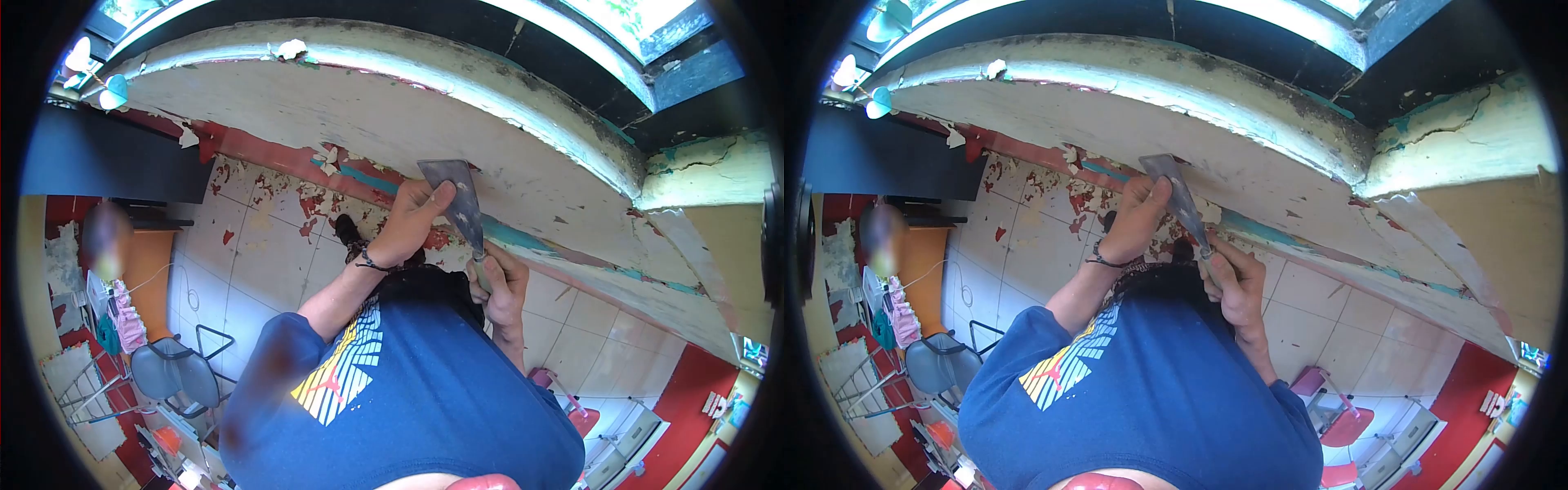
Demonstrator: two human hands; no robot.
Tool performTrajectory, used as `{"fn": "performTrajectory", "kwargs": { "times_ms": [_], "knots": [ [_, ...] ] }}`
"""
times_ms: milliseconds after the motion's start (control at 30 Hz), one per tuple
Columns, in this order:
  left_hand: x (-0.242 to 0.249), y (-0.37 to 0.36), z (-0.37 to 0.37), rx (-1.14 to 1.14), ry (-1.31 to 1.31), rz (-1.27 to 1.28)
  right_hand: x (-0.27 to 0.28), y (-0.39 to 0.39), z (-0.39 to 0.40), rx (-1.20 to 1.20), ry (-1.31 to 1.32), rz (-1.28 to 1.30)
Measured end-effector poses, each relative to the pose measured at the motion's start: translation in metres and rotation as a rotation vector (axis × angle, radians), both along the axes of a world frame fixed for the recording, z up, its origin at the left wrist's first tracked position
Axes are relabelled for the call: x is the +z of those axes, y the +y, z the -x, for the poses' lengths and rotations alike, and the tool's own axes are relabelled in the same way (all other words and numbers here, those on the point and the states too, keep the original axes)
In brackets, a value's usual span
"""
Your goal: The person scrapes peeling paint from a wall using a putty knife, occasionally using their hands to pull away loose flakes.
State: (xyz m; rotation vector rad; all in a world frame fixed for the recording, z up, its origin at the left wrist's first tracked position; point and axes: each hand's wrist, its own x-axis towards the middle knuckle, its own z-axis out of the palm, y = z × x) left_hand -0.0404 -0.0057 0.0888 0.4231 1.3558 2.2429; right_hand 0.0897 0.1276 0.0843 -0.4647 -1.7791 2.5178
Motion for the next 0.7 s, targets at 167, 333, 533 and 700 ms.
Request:
{"fn": "performTrajectory", "kwargs": {
  "times_ms": [167, 333, 533, 700],
  "knots": [
    [-0.032, 0.003, -0.01, 0.058, 0.021, 0.116, 0.002, 0.002, -0.008, 0.044, -0.08, 0.13],
    [-0.019, 0.004, -0.011, 0.022, 0.001, -0.003, -0.006, 0.002, -0.007, 0.044, -0.085, 0.181],
    [-0.026, 0.009, -0.013, 0.089, -0.039, -0.019, 0.0, 0.001, -0.014, 0.026, -0.14, 0.204],
    [-0.023, 0.008, -0.02, 0.09, -0.062, -0.045, 0.0, -0.008, -0.016, 0.03, -0.118, 0.245]
  ]
}}
